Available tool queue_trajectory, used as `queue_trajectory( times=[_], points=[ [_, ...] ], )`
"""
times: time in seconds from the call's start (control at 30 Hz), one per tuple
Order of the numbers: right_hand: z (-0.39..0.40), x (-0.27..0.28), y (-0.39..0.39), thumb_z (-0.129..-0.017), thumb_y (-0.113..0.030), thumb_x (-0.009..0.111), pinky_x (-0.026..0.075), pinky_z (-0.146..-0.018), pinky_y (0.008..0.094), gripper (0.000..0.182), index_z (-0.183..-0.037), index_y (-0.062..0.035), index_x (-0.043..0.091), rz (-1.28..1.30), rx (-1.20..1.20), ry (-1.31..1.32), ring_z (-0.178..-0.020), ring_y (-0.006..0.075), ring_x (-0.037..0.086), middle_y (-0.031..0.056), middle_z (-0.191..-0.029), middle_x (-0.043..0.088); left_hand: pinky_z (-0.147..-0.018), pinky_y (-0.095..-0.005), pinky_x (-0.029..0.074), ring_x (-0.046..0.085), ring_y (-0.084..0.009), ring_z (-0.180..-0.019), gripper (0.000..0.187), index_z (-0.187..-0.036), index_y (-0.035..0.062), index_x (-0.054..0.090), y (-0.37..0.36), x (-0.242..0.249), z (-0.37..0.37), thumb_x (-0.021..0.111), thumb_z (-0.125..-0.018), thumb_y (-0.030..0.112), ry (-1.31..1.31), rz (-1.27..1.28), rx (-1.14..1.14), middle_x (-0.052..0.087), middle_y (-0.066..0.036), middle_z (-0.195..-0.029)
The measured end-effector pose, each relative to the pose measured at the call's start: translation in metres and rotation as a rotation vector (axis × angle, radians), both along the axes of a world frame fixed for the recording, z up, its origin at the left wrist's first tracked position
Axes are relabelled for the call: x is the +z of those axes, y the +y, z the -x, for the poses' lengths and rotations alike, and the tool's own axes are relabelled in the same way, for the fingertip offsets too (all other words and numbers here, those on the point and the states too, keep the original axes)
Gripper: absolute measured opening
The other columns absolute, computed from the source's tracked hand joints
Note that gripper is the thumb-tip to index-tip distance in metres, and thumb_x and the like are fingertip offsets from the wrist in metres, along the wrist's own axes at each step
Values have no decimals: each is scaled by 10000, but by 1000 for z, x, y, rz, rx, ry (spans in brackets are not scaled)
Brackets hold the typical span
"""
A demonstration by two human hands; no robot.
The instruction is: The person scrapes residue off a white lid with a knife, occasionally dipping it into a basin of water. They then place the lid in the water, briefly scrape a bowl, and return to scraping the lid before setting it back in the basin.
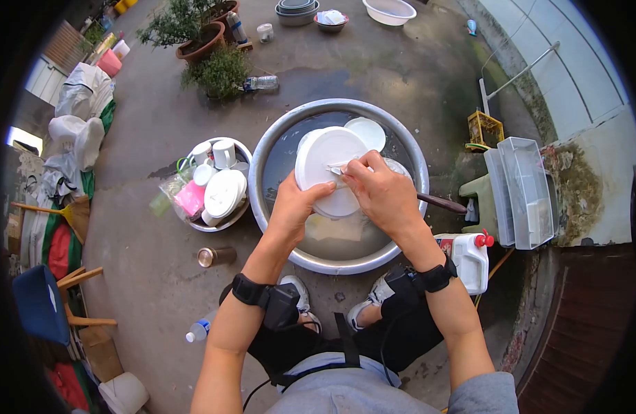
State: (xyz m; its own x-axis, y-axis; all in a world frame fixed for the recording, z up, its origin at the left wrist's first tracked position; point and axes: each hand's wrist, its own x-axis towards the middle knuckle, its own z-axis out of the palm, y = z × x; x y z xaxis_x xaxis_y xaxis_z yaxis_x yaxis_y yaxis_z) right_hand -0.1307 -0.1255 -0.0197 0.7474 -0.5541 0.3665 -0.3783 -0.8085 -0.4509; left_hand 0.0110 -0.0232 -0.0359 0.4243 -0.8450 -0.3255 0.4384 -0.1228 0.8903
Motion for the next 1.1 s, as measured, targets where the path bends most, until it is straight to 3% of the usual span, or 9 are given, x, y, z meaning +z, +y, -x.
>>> queue_trajectory(
  times=[0.23, 1.1],
  points=[
    [2, -2, -1, -892, -218, 600, 504, -522, 392, 84, -921, -142, 578, -39, 4, -26, -623, 287, 642, 51, -877, 575, -842, -303, 508, 621, -173, -959, 429, -1201, -26, 535, 1, 5, 6, 657, -791, 2, -20, -12, 42, 632, -113, -1080],
    [-4, 4, 12, -919, -226, 561, 504, -589, 425, 105, -922, -121, 571, -263, -44, -56, -704, 331, 630, 95, -875, 588, -863, -307, 500, 612, -177, -992, 454, -1228, -34, 513, 3, -4, 11, 666, -807, 41, -144, 40, 25, 622, -120, -1123]
  ],
)
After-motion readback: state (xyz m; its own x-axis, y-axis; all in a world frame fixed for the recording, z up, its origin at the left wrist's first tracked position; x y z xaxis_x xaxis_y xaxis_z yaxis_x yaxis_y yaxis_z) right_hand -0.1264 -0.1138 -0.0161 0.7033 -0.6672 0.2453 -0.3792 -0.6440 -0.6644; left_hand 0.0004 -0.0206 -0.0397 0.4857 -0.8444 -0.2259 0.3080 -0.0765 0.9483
